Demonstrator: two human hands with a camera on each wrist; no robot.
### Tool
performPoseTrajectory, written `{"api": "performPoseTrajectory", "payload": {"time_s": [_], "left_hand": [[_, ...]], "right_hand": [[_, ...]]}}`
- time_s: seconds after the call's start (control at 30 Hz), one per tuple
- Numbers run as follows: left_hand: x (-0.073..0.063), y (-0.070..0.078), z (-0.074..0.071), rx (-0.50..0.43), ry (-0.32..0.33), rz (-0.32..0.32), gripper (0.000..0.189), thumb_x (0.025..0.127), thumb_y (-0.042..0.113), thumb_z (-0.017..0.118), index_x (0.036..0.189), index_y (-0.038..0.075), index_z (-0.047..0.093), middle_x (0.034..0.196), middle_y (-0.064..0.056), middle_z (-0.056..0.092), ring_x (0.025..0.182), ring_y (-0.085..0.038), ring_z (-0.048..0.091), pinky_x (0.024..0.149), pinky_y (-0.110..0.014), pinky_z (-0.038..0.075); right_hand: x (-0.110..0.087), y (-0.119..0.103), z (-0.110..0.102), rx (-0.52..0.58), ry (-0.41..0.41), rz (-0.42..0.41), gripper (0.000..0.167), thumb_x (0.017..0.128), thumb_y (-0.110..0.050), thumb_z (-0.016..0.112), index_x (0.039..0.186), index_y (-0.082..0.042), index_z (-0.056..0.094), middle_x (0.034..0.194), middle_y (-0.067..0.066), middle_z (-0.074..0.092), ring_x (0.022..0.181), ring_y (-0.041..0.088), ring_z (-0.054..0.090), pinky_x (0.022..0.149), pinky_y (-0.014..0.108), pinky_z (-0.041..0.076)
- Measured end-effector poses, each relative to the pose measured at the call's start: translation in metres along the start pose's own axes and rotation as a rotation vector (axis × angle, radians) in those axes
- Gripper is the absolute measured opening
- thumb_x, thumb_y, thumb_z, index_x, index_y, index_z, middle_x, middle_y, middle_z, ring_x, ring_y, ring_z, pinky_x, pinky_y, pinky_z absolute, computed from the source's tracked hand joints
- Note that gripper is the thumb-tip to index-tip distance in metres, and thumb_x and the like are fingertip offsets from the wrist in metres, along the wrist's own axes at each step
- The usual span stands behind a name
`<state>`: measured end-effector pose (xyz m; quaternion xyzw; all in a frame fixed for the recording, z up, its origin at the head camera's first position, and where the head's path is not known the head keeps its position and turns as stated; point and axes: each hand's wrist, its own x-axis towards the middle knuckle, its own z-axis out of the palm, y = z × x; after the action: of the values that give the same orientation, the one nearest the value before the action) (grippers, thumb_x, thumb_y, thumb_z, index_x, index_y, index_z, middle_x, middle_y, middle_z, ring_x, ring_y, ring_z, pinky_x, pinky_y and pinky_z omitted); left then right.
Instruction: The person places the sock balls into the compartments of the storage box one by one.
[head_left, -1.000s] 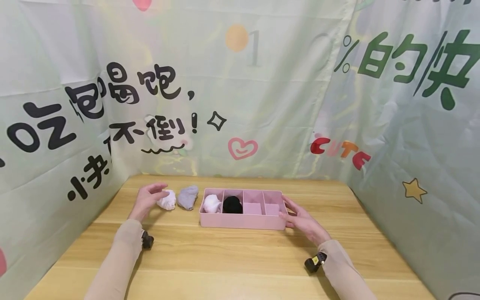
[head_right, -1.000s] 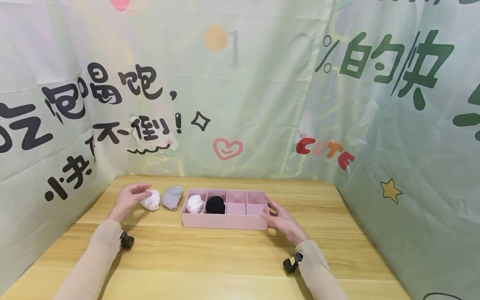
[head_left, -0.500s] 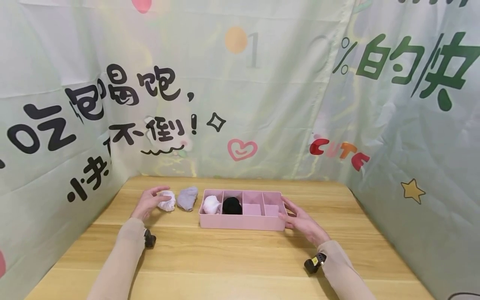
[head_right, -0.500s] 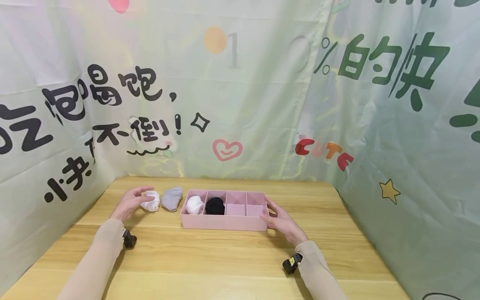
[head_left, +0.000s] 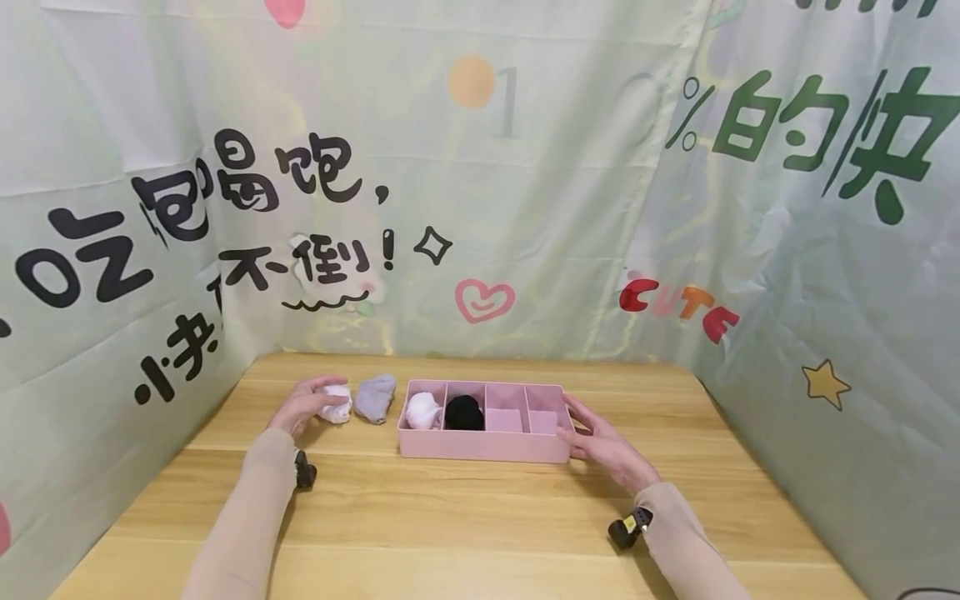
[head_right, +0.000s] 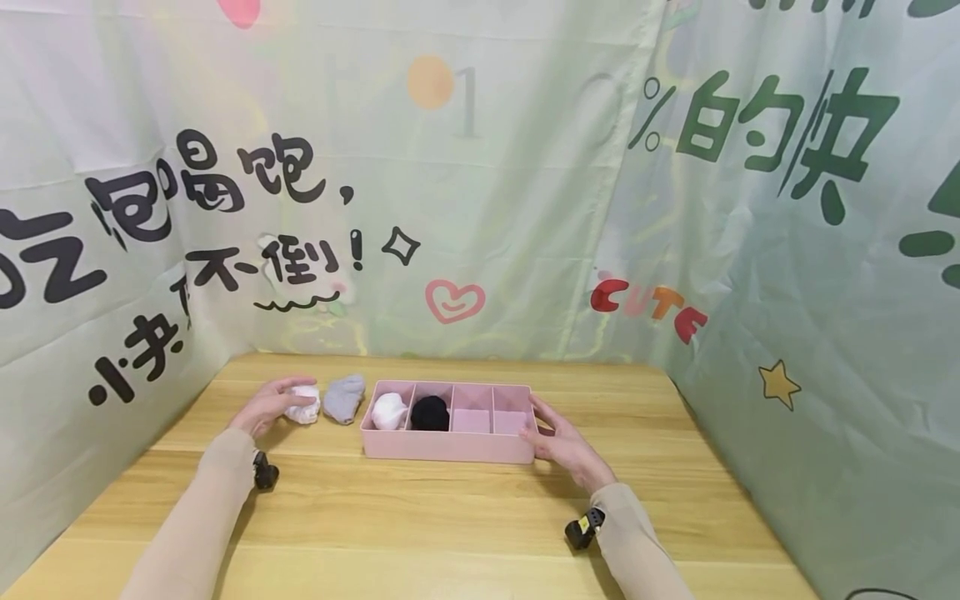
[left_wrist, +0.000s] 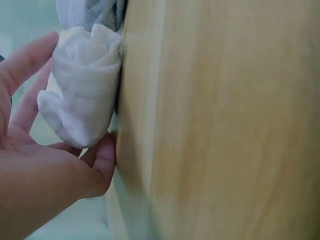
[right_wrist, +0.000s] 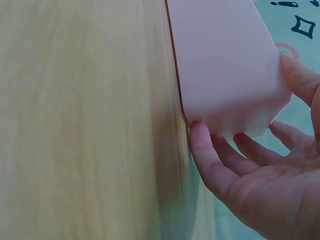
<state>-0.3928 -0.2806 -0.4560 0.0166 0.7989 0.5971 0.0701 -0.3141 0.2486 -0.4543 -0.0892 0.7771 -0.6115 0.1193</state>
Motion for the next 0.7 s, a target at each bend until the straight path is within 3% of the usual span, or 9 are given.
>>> {"api": "performPoseTrajectory", "payload": {"time_s": [0.1,0.23,0.37,0.53,0.7], "left_hand": [[0.0011,-0.0014,-0.0004,0.021,-0.006,0.003,0.062,0.088,0.01,0.069,0.144,0.001,0.044,0.154,-0.024,0.033,0.136,-0.037,0.036,0.115,-0.054,0.025],[0.0024,-0.0025,-0.0012,0.061,-0.022,0.018,0.059,0.088,0.009,0.069,0.142,0.0,0.046,0.149,-0.024,0.041,0.113,-0.021,0.053,0.095,-0.031,0.045],[0.0027,-0.0025,-0.0009,0.084,-0.023,0.017,0.058,0.086,0.008,0.071,0.139,-0.001,0.05,0.138,-0.024,0.051,0.098,-0.014,0.055,0.082,-0.023,0.048],[0.0001,-0.0007,-0.0004,0.105,-0.024,0.023,0.056,0.085,0.008,0.072,0.137,-0.001,0.052,0.128,-0.021,0.056,0.095,-0.015,0.056,0.078,-0.025,0.05],[-0.0024,-0.0007,-0.0004,0.054,-0.022,0.015,0.055,0.086,0.005,0.069,0.137,-0.003,0.051,0.122,-0.016,0.059,0.088,-0.014,0.058,0.073,-0.025,0.053]], "right_hand": [[-0.0005,0.0,-0.0004,0.012,-0.001,-0.002,0.078,0.098,-0.022,0.062,0.159,-0.019,0.014,0.163,0.02,0.01,0.14,0.039,0.036,0.099,0.04,0.05],[-0.0013,0.0003,-0.0011,0.023,0.003,-0.001,0.078,0.097,-0.021,0.062,0.159,-0.02,0.015,0.163,0.019,0.011,0.139,0.037,0.036,0.098,0.039,0.051],[-0.0019,0.0011,-0.0013,0.01,-0.003,-0.011,0.08,0.096,-0.024,0.063,0.159,-0.018,0.013,0.163,0.021,0.01,0.137,0.036,0.039,0.097,0.037,0.052],[-0.0016,0.0025,-0.0001,0.027,0.009,0.002,0.08,0.095,-0.024,0.065,0.158,-0.02,0.016,0.163,0.02,0.012,0.137,0.036,0.04,0.098,0.039,0.051],[-0.0014,0.0022,0.0008,0.03,0.007,0.002,0.076,0.098,-0.02,0.061,0.158,-0.019,0.016,0.163,0.02,0.013,0.137,0.037,0.039,0.098,0.04,0.051]]}}
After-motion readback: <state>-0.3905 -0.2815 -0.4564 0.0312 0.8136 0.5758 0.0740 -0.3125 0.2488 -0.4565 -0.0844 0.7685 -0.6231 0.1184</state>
